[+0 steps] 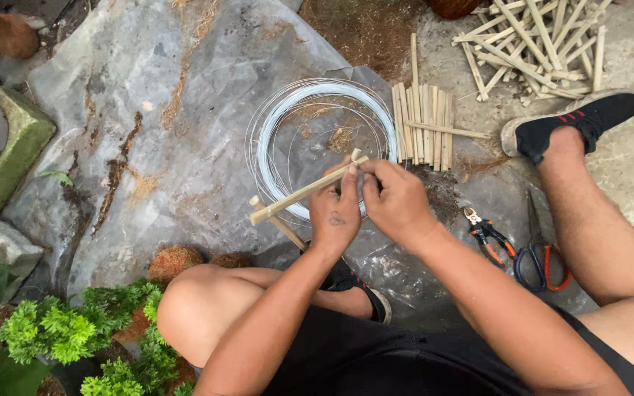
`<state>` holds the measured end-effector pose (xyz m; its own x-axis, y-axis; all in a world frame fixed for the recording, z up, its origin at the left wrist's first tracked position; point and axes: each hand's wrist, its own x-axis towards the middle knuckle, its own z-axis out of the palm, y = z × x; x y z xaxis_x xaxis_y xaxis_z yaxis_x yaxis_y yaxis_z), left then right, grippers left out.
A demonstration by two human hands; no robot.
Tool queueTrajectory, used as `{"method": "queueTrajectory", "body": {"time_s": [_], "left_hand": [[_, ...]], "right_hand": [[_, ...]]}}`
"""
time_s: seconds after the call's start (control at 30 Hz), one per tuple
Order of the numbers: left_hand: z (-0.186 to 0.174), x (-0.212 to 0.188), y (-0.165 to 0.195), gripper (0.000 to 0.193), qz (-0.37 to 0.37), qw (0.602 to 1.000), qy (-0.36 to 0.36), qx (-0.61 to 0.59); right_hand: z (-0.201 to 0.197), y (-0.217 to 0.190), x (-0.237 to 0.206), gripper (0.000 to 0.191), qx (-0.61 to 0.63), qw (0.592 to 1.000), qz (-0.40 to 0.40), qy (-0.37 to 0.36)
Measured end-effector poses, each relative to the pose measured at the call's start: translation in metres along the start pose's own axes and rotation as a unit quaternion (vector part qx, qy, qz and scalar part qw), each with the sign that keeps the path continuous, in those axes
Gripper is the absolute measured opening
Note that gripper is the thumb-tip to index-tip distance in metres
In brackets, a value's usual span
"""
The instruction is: The person sits on the ground and assembles a frame from bamboo sticks, joining crossed sticks with thin wire. They wrap wire around joints by hand, tighten and trim it with pliers, and set completed joined pieces aside while taking new sticks from a pile.
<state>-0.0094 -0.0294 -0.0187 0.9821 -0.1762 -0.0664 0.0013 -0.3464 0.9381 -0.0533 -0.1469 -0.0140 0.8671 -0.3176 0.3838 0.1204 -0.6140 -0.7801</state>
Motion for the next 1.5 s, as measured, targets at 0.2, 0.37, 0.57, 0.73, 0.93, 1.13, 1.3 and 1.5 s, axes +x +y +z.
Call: {"method": "queueTrajectory", "body": {"time_s": [0.2, 0.37, 0.57, 0.73, 0.93, 1.13, 1.3, 1.5], "left_hand": [[-0.005, -0.001, 0.000, 0.034, 0.127, 0.988, 0.012, 0.091], [-0.004, -0.004, -0.004, 0.030, 0.197, 0.975, 0.020, 0.102], [-0.005, -0.007, -0.004, 0.029, 0.205, 0.971, 0.007, 0.122], [-0.009, -0.009, -0.002, 0.031, 0.214, 0.967, -0.012, 0.140], [-0.009, -0.009, -0.002, 0.028, 0.237, 0.962, -0.016, 0.133], [-0.021, -0.003, -0.001, 0.027, 0.364, 0.928, -0.024, 0.078], [-0.030, 0.004, 0.005, 0.028, 0.444, 0.890, -0.068, 0.077], [-0.022, -0.004, 0.018, 0.026, 0.302, 0.950, -0.055, 0.050]], "right_hand": [[-0.009, -0.005, 0.024, 0.023, -0.012, 0.969, 0.213, -0.120], [-0.013, 0.002, 0.034, 0.030, 0.053, 0.955, 0.249, -0.154], [-0.008, 0.014, 0.028, 0.028, 0.149, 0.930, 0.303, -0.144], [0.000, 0.020, 0.024, 0.027, 0.111, 0.933, 0.310, -0.146], [0.011, 0.026, 0.010, 0.021, 0.256, 0.858, 0.433, -0.100], [-0.003, 0.031, -0.007, 0.014, 0.613, 0.581, 0.524, -0.111], [-0.027, 0.019, -0.007, 0.012, 0.646, 0.538, 0.519, -0.156], [-0.023, -0.008, -0.005, 0.011, 0.319, 0.875, 0.364, 0.012]]}}
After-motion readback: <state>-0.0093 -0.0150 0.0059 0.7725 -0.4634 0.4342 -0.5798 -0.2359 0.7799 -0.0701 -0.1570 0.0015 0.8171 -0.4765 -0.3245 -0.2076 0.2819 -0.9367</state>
